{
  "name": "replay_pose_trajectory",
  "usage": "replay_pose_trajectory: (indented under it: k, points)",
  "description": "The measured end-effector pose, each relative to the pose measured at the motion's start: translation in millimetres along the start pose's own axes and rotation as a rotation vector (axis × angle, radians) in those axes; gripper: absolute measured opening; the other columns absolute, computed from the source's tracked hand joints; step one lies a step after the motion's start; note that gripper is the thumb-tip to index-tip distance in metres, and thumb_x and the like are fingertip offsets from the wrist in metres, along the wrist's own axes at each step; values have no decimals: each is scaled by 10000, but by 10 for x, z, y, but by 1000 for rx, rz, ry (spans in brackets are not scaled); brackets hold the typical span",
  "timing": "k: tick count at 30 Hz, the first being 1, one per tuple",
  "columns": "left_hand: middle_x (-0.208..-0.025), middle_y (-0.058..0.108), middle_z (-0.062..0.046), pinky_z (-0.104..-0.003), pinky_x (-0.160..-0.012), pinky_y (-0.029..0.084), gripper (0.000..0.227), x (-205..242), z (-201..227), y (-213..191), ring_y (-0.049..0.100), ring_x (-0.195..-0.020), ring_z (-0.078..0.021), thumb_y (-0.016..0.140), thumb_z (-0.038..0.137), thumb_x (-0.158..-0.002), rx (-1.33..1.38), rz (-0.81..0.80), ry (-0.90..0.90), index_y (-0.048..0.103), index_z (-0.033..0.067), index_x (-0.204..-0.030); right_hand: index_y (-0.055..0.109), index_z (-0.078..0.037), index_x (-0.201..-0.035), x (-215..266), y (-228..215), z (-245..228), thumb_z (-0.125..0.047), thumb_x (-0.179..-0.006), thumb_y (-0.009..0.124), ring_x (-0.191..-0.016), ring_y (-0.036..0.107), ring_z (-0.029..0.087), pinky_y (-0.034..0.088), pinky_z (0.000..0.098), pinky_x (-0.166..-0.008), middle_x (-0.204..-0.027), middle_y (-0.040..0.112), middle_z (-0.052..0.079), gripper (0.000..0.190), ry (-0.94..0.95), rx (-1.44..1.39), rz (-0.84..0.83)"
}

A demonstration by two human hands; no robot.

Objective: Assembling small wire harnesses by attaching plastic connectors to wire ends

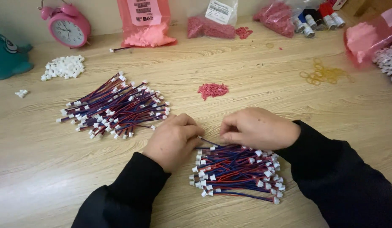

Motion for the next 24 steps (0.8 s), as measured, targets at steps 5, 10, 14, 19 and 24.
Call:
replay_pose_trajectory:
  k: [5,10,14,19,24]
  points:
    - [-922,661,5,-395,-794,537,84,41,-44,39,646,-908,-278,729,246,-792,18,-29,-61,740,217,-870,722,-161,-896,215,-20,-33,-376,-845,658,-948,723,287,547,426,-806,-884,768,63,230,-1,-26,-63]
    - [-908,668,-16,-386,-794,539,59,62,-90,49,661,-906,-281,727,238,-802,60,-14,-69,735,206,-850,700,-148,-807,174,58,-8,-344,-850,676,-880,725,249,544,384,-773,-807,731,33,202,-70,3,-40]
    - [-943,689,-17,-405,-823,527,141,78,23,-30,656,-926,-302,662,152,-810,147,47,8,723,212,-923,702,-136,-835,138,96,12,-339,-859,651,-919,703,305,541,419,-795,-852,731,77,211,-106,3,-48]
    - [-948,725,-6,-413,-845,517,318,111,140,-85,662,-952,-304,562,75,-763,291,28,20,718,238,-987,700,-106,-856,128,5,16,-293,-881,624,-933,701,329,542,434,-797,-864,729,119,203,-159,-84,1]
    - [-907,763,-76,-405,-861,539,363,178,81,-18,711,-926,-263,624,128,-779,635,14,-144,717,142,-1129,663,-96,-918,136,-109,116,-261,-923,540,-861,717,283,544,414,-780,-826,734,132,206,-89,-265,88]
Point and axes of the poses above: each hand's wrist, its own x-axis away from the middle knuckle, its own y-axis out of the palm, z = x × y, the point moved 6 cm from there along -x, towards the middle knuckle
